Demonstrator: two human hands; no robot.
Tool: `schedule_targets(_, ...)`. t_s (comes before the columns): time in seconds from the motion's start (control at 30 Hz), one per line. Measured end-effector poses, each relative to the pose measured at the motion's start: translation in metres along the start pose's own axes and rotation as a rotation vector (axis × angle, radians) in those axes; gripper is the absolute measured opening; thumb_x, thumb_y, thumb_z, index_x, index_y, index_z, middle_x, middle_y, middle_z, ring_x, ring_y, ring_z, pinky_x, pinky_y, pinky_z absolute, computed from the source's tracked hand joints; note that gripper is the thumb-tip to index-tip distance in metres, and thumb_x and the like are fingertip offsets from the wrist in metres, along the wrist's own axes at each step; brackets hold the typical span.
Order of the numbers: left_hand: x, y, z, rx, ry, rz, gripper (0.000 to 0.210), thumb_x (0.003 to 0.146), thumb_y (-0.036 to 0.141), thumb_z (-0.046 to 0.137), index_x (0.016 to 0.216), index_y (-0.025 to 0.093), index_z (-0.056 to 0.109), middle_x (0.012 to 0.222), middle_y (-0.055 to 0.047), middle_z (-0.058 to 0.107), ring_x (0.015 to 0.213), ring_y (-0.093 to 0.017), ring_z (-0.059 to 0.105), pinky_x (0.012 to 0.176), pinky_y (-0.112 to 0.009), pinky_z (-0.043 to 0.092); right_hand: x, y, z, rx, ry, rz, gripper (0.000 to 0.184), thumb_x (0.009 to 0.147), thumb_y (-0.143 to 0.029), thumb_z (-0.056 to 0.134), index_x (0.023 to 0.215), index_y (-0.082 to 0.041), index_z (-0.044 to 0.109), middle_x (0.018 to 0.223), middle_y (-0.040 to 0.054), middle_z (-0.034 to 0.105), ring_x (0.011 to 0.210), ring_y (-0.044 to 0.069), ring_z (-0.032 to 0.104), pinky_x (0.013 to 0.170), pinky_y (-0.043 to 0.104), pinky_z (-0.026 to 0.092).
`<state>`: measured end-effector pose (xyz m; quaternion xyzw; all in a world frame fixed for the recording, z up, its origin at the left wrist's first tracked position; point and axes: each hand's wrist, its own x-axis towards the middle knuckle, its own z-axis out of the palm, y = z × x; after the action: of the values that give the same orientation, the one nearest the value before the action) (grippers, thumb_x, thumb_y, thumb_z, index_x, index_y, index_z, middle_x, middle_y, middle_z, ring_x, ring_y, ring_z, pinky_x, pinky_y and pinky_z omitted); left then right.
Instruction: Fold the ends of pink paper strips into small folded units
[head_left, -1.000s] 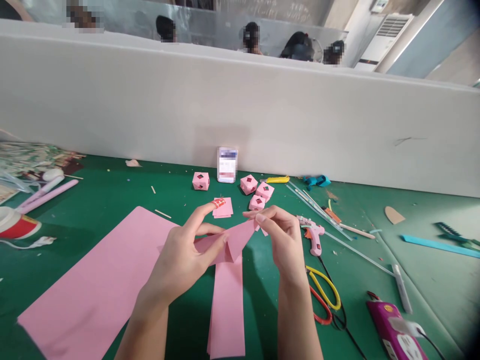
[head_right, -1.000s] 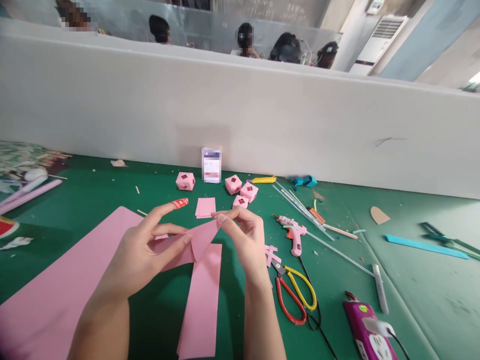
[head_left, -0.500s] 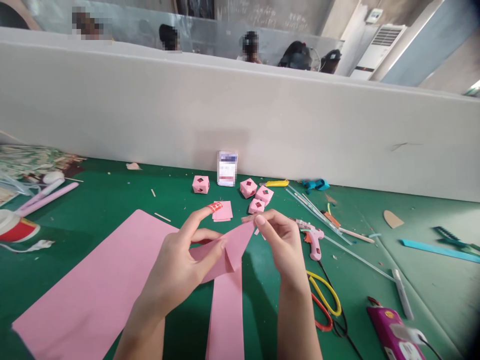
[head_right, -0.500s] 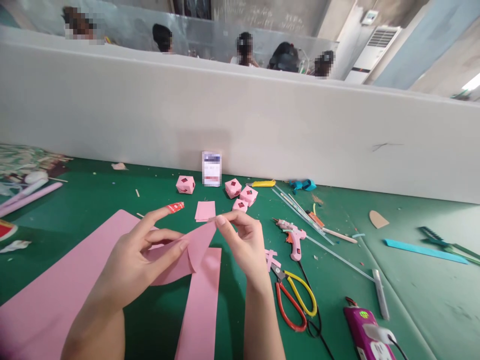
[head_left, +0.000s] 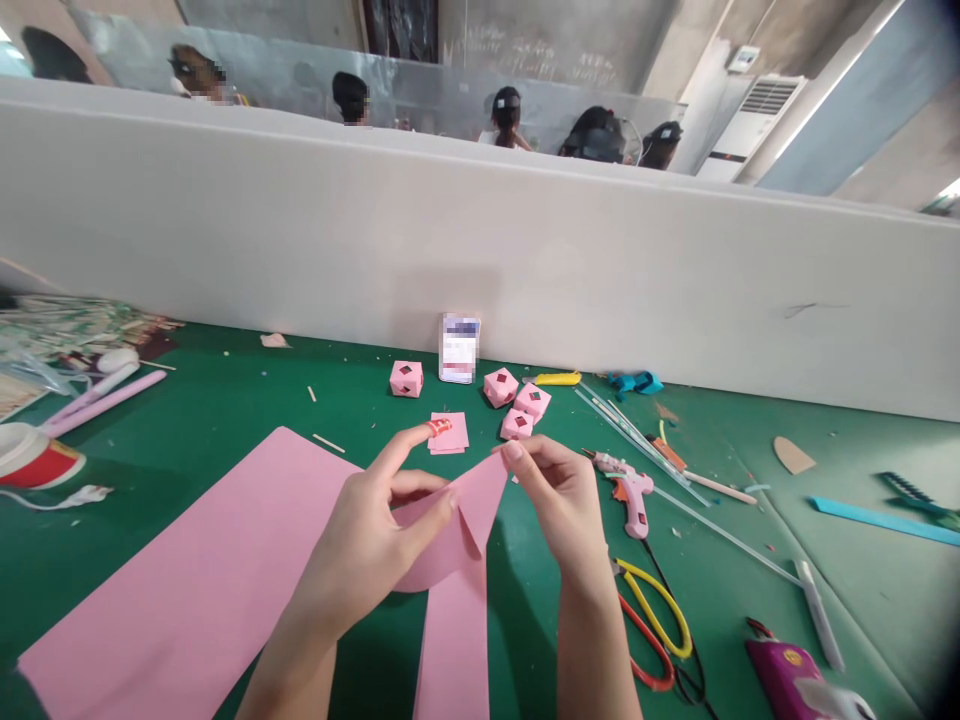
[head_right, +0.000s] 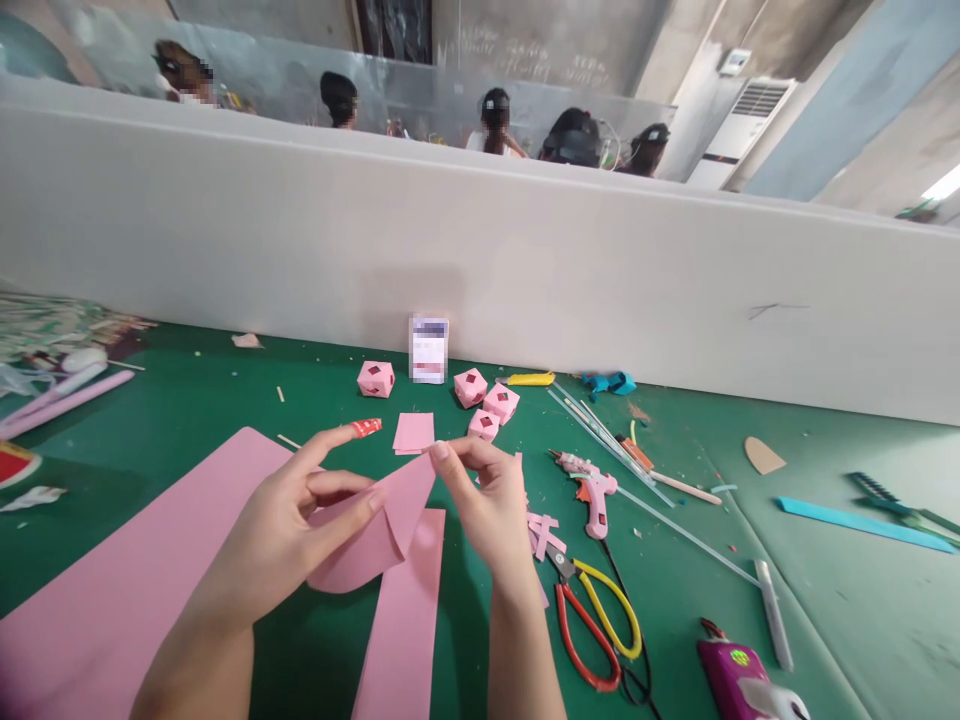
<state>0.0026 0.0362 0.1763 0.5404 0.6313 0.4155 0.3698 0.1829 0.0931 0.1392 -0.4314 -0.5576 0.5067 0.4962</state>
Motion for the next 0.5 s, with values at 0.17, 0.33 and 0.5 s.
schedule_targets(0.17,0.001,0.002,0.003,-0.019,-0.008,-0.041,0.05,0.086,0.041,0.066,0.132,0.028,0.056,0.082,0.0,0.081,0.077,-0.024,0.077,0.082,-0.037,0.06,0.0,0.002,0.006,-0.058,0.055,-0.032,0.03,0.092,-0.044,0.066,0.076,-0.019,0.068,0.069,0.0003,0.066,0.065,0.015,0.058,0.061,0.026,0.043)
schedule_targets(0.33,0.005,0.0,0.003,-0.036,-0.001,-0.079,0.046,0.087,0.042,0.065,0.13,0.026,0.057,0.084,-0.001,0.081,0.078,-0.024,0.077,0.082,-0.036,0.06,-0.003,0.002,0.021,-0.328,0.217,-0.141,0.029,0.096,-0.043,0.059,0.079,-0.021,0.065,0.072,0.0012,0.068,0.067,0.017,0.061,0.065,0.027,0.044)
schedule_targets(0.5,0.006,-0.001,0.001,0.012,-0.032,-0.081,0.05,0.089,0.042,0.064,0.135,0.027,0.055,0.089,-0.001,0.082,0.083,-0.025,0.078,0.081,-0.035,0.06,-0.007,0.005,0.03,-0.415,0.266,-0.171,0.029,0.1,-0.042,0.051,0.081,-0.022,0.059,0.069,0.0002,0.063,0.063,0.017,0.056,0.06,0.027,0.04)
